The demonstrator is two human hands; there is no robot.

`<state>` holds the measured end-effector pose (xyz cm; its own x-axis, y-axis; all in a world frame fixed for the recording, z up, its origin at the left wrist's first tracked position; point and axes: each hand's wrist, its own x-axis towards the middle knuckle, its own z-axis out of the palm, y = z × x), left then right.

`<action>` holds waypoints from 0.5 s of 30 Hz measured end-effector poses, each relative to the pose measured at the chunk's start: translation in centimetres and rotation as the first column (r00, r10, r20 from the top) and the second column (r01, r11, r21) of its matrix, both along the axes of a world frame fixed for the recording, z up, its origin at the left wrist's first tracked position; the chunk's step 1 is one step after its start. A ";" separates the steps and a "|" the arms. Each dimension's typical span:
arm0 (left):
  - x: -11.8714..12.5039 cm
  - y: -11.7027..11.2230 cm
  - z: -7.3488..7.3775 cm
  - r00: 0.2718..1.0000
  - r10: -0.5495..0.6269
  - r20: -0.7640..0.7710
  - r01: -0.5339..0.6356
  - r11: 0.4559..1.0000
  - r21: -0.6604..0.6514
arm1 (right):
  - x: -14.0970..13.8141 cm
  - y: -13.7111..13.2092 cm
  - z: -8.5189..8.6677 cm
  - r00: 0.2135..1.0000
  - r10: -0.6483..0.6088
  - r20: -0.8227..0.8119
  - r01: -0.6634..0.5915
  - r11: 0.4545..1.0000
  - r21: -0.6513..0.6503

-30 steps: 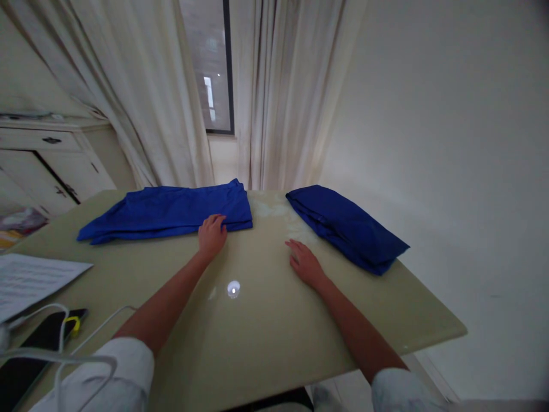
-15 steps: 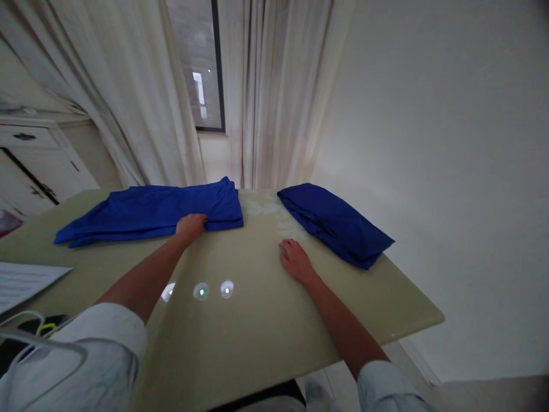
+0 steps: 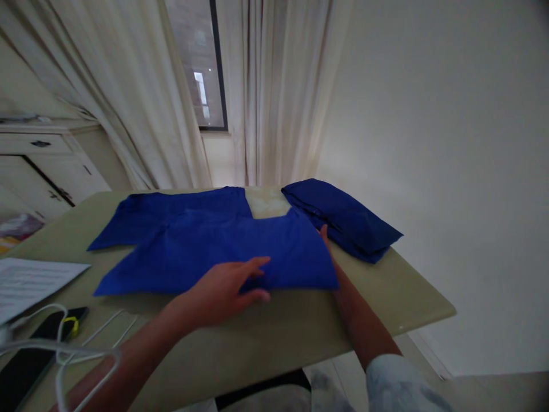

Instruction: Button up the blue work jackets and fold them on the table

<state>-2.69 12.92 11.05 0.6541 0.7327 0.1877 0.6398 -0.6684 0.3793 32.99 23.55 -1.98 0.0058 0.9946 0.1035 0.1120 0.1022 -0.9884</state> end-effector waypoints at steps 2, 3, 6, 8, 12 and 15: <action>-0.4 -1.5 -1.1 0.996 -0.085 -0.001 0.084 0.991 -0.101 | 2.2 -0.3 0.9 0.998 -0.018 -0.059 0.014 0.997 -0.070; -1.1 -1.2 -1.9 1.000 -0.004 -0.003 0.004 0.996 -0.094 | 3.2 -0.6 1.4 0.997 -0.037 -0.073 0.030 0.995 -0.096; -4.7 2.5 -5.2 0.881 0.472 -0.037 -0.472 0.881 0.028 | 5.4 -2.3 2.7 0.997 -0.050 -0.052 0.044 0.992 -0.114; -7.6 5.3 -7.4 0.661 0.744 -0.100 -0.741 0.668 0.072 | 5.9 -3.6 3.3 0.998 0.019 -0.061 -0.027 0.991 -0.132; -12.6 8.5 -10.0 0.367 0.922 -0.121 -0.929 0.370 0.004 | 5.6 -5.8 4.2 0.985 0.081 0.154 -0.067 0.993 -0.096; -14.5 9.8 -9.9 0.481 0.855 -0.196 -0.872 0.441 -0.214 | 5.1 -6.5 5.1 0.895 -0.030 0.445 -0.007 0.997 0.081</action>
<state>-17.20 22.71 1.18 -0.3424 0.9336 -0.1054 0.8533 0.3560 0.3810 38.05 17.04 3.14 -0.0475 0.9834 0.1753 0.5400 0.1729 -0.8237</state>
